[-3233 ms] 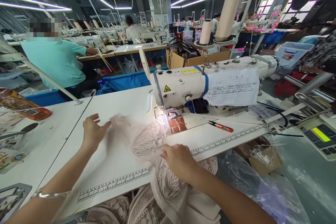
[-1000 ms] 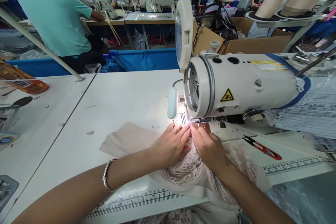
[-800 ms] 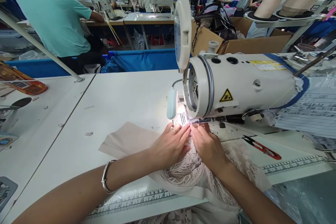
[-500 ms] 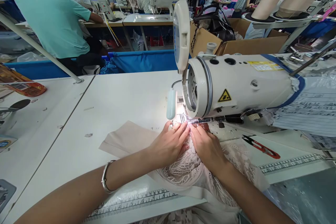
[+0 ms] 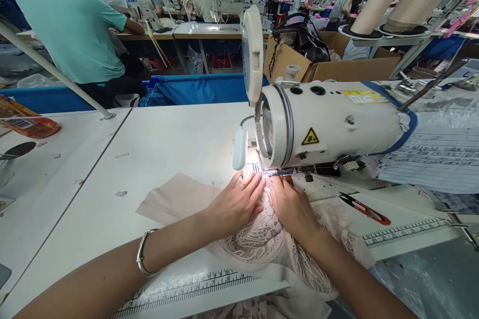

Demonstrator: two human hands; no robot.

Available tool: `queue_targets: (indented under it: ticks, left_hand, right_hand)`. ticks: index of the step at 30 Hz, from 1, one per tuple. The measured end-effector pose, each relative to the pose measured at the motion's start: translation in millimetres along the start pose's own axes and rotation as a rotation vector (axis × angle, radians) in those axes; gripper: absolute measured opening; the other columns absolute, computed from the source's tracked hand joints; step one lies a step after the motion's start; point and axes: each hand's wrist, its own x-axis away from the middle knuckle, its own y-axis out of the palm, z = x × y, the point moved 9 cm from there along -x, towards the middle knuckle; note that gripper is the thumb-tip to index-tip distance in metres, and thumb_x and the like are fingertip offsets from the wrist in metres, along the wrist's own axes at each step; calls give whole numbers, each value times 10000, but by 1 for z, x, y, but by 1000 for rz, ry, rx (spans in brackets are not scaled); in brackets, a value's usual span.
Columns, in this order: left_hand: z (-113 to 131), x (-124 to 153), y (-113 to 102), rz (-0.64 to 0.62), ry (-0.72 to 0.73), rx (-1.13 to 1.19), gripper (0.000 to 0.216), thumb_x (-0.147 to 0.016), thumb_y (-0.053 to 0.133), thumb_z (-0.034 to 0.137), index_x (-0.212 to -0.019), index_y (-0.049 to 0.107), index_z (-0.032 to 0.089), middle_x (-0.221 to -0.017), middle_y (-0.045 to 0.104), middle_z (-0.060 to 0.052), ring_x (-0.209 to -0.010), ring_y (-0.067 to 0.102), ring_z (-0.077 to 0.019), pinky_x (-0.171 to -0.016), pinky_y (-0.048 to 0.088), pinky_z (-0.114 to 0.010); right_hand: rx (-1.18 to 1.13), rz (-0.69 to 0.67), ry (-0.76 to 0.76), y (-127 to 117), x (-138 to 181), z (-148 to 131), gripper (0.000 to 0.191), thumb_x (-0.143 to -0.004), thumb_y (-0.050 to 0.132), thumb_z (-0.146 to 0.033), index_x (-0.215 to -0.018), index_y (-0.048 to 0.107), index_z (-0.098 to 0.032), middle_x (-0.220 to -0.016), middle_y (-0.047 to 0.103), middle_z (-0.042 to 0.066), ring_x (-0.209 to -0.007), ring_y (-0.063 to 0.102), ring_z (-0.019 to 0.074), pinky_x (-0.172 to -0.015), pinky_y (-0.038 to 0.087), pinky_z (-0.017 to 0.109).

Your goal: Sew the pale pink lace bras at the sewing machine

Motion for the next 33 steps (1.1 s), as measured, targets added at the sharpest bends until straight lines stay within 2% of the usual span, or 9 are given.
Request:
queue_targets:
  ticks: [2,4,8,12,19,25,28,30,33]
  left_hand:
    - [14,1,-4,-19,106,-28,415,-1045,363,243,-1289,610,15,-1348,613,-216,-1261,546,-309,-1032,419,-453]
    - [25,3,-6,-62,174,-28,362,-1011,423,176,-1288,616,48,-1307,630,-201,-1243,561,-318,-999,455,-453]
    - [26,5,-5,-131,113,19,419,-990,481,230,-1374,561,83,-1393,573,-199,-1310,503,-371,-1014,471,-523]
    - [17,4,0,-163,96,140,361,-1000,481,250,-1301,611,101,-1388,570,-193,-1321,495,-387,-997,476,-537]
    - [-12,-3,-1,-129,59,328,272,-1018,437,188,-1031,703,135,-1135,664,-133,-1073,587,-290,-861,478,-430]
    - [-30,-6,-7,-156,66,449,295,-988,400,150,-889,678,132,-978,660,-97,-963,566,-235,-802,445,-372]
    - [-32,-6,-8,-146,45,431,314,-1009,438,309,-848,650,141,-944,650,-91,-925,572,-232,-793,443,-373]
    - [-29,-5,-8,-119,41,352,355,-987,491,429,-845,637,138,-946,640,-101,-926,573,-250,-777,442,-380]
    - [-15,-3,-12,-23,70,184,310,-981,500,379,-875,631,119,-950,615,-122,-924,565,-265,-760,435,-390]
  right_hand:
    - [-1,-70,52,2,0,7,222,-1022,402,-248,-936,595,-180,-680,660,23,-554,621,184,-512,385,294]
    - [-15,-111,69,0,2,10,190,-1008,422,-251,-900,567,-194,-676,641,9,-518,586,171,-478,354,290]
    - [-88,-74,-29,-12,4,6,187,-1016,428,-251,-1078,594,-192,-970,681,52,-744,666,175,-586,450,274]
    - [-174,-68,-88,-9,7,2,262,-1045,382,-220,-1140,625,-197,-1068,669,60,-897,684,167,-738,513,260]
    - [-155,-59,-87,0,2,2,327,-1052,334,-229,-1233,604,-192,-1087,657,85,-966,668,200,-773,559,305]
    - [-70,-81,-125,6,-9,-3,330,-1051,330,-216,-973,649,-175,-925,663,90,-894,648,225,-792,553,364]
    - [-68,-123,-154,10,-12,-6,383,-1040,291,-162,-880,639,-173,-850,647,89,-846,632,225,-767,544,370]
    - [-110,-95,-144,3,-11,-6,353,-1037,304,-156,-915,635,-176,-881,651,87,-858,623,221,-772,537,364]
    - [-186,-1,-65,-17,4,-3,249,-1055,357,-237,-1038,598,-178,-987,648,87,-916,608,215,-781,519,346]
